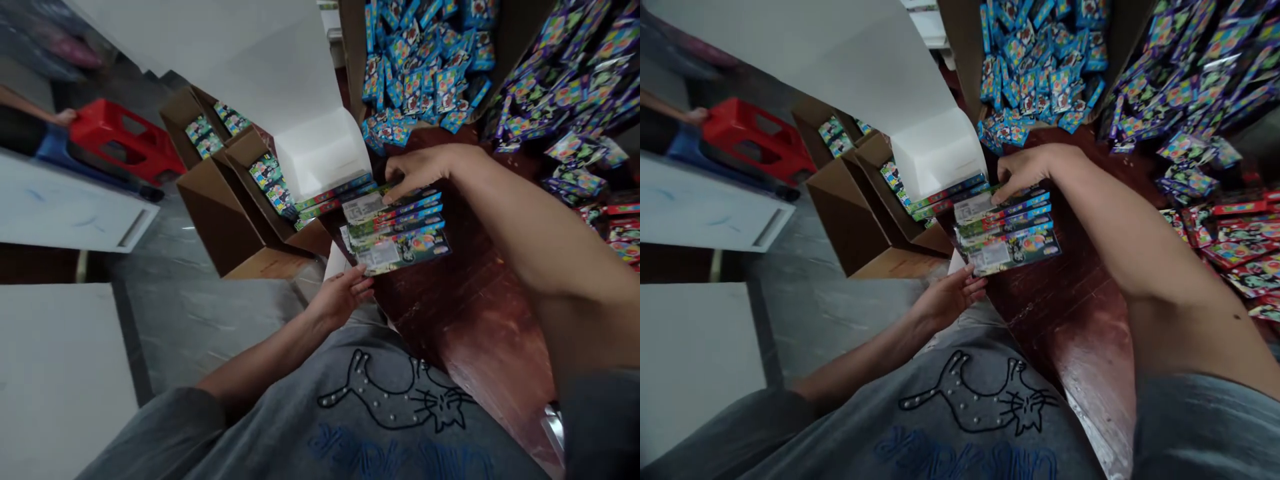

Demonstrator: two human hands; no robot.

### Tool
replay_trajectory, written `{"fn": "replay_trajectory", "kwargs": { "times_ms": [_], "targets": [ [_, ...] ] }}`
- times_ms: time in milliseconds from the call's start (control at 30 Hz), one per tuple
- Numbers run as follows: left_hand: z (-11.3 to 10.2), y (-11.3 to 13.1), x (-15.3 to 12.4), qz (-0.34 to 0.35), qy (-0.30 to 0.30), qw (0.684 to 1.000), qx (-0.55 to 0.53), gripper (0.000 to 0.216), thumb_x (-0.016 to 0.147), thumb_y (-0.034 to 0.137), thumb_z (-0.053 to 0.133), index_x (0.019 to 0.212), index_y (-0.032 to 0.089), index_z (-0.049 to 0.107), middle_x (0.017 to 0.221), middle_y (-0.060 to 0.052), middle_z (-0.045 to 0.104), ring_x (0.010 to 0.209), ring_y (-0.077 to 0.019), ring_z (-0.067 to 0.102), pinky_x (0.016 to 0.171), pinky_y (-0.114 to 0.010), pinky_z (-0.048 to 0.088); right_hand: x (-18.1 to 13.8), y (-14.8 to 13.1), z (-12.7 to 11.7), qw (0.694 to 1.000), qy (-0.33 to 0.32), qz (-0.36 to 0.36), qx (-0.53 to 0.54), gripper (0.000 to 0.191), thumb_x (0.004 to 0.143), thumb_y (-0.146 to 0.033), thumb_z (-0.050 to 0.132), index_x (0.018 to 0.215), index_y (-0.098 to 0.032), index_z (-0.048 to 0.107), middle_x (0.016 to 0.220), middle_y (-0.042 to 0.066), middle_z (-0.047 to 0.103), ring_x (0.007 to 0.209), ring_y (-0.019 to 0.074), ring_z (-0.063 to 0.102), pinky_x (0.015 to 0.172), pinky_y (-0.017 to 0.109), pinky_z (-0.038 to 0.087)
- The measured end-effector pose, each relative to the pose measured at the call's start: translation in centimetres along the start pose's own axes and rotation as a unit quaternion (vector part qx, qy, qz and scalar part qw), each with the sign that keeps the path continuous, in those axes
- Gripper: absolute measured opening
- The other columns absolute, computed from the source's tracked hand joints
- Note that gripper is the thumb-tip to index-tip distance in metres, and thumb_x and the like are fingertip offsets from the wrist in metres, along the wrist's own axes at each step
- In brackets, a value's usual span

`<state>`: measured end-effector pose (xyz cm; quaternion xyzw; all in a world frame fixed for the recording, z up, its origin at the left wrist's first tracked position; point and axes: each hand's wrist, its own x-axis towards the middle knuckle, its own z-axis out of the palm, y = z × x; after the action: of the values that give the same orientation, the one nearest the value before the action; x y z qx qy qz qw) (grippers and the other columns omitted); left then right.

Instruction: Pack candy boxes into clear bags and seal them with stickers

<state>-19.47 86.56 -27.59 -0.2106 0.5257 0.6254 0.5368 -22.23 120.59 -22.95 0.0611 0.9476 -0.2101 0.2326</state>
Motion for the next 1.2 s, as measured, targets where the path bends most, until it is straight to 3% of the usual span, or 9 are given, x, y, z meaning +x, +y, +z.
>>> {"fn": "replay_trajectory", "kwargs": {
  "times_ms": [100,267,400,533,700,800,1000,1100,1200],
  "targets": [
    [1.0,0.8,-0.7,-0.025,-0.014,0.999,-0.012,0.013,0.093,0.014,0.080,0.103,0.010,0.073,0.092,-0.008,0.075,0.076,-0.0161,0.073,0.077,-0.031,0.064,1.6,1.1,0.7,0.998,-0.045,0.001,0.051,0.085,0.065,-0.082,0.082,0.124,-0.021,0.075,0.115,0.007,0.079,0.102,0.0320,0.074,0.090,0.045,0.058],
    [3.3,1.2,-1.4,-0.016,0.004,1.000,-0.008,0.020,0.092,-0.002,0.071,0.108,0.010,0.070,0.106,-0.009,0.078,0.076,-0.0162,0.076,0.067,-0.029,0.066,1.6,1.7,2.0,0.990,-0.045,-0.050,0.128,0.072,0.072,-0.080,0.079,0.121,-0.026,0.079,0.116,0.004,0.081,0.108,0.0317,0.075,0.100,0.049,0.058],
    [4.8,1.1,-2.1,-0.007,0.051,0.999,-0.006,0.017,0.092,-0.005,0.068,0.101,0.010,0.068,0.098,-0.008,0.076,0.070,-0.0131,0.072,0.057,-0.023,0.062,-1.8,0.5,3.0,0.987,-0.028,-0.113,0.111,0.066,0.083,-0.068,0.073,0.135,-0.028,0.075,0.131,0.004,0.079,0.117,0.0314,0.075,0.105,0.048,0.057],
    [5.1,1.2,-3.8,-0.045,0.039,0.998,0.013,0.018,0.094,0.000,0.065,0.107,0.011,0.071,0.103,-0.009,0.076,0.071,-0.0137,0.072,0.053,-0.022,0.060,-7.0,-1.8,5.1,0.978,-0.027,-0.192,0.080,0.060,0.095,-0.063,0.058,0.140,-0.027,0.073,0.142,0.007,0.075,0.128,0.0308,0.070,0.114,0.049,0.052],
    [5.4,-0.3,-4.2,-0.163,-0.016,0.983,0.079,0.015,0.094,0.011,0.066,0.107,0.011,0.073,0.094,-0.009,0.075,0.067,-0.0150,0.068,0.049,-0.022,0.057,-12.6,-1.9,8.2,0.987,-0.056,-0.123,0.084,0.062,0.094,-0.066,0.057,0.139,-0.026,0.074,0.135,0.011,0.076,0.119,0.0323,0.073,0.108,0.050,0.058],
    [6.3,-1.3,-3.2,-0.176,-0.042,0.977,0.112,0.016,0.092,0.015,0.069,0.106,0.012,0.074,0.095,-0.009,0.076,0.070,-0.0164,0.070,0.053,-0.024,0.060,-15.2,-0.5,9.9,0.988,-0.066,-0.069,0.120,0.064,0.096,-0.069,0.055,0.139,-0.025,0.074,0.140,0.011,0.075,0.127,0.0340,0.072,0.113,0.053,0.056],
    [8.7,-1.8,-3.2,-0.152,-0.069,0.972,0.165,0.021,0.096,0.011,0.057,0.109,0.011,0.073,0.099,-0.013,0.078,0.080,-0.0207,0.075,0.063,-0.031,0.068,-20.2,-0.2,12.8,0.977,-0.011,-0.032,0.211,0.110,0.084,-0.079,0.069,0.173,-0.024,0.035,0.175,0.009,0.042,0.157,0.0333,0.049,0.129,0.049,0.046],
    [8.5,-2.5,-3.8,-0.190,-0.097,0.960,0.180,0.025,0.096,0.011,0.057,0.115,0.011,0.073,0.105,-0.015,0.078,0.084,-0.0220,0.077,0.065,-0.032,0.069,-22.7,0.1,13.9,0.960,-0.057,-0.054,0.271,0.109,0.077,-0.067,0.083,0.170,-0.028,0.041,0.165,0.006,0.057,0.142,0.0318,0.065,0.118,0.044,0.056],
    [8.3,-3.5,-3.4,-0.219,-0.112,0.953,0.178,0.021,0.095,0.014,0.062,0.113,0.010,0.074,0.107,-0.016,0.077,0.085,-0.0229,0.077,0.068,-0.034,0.069,-24.7,0.8,15.1,0.946,-0.057,-0.052,0.314,0.088,0.078,-0.060,0.084,0.158,-0.034,0.058,0.146,0.002,0.072,0.123,0.0281,0.075,0.107,0.041,0.063]
  ]
}}
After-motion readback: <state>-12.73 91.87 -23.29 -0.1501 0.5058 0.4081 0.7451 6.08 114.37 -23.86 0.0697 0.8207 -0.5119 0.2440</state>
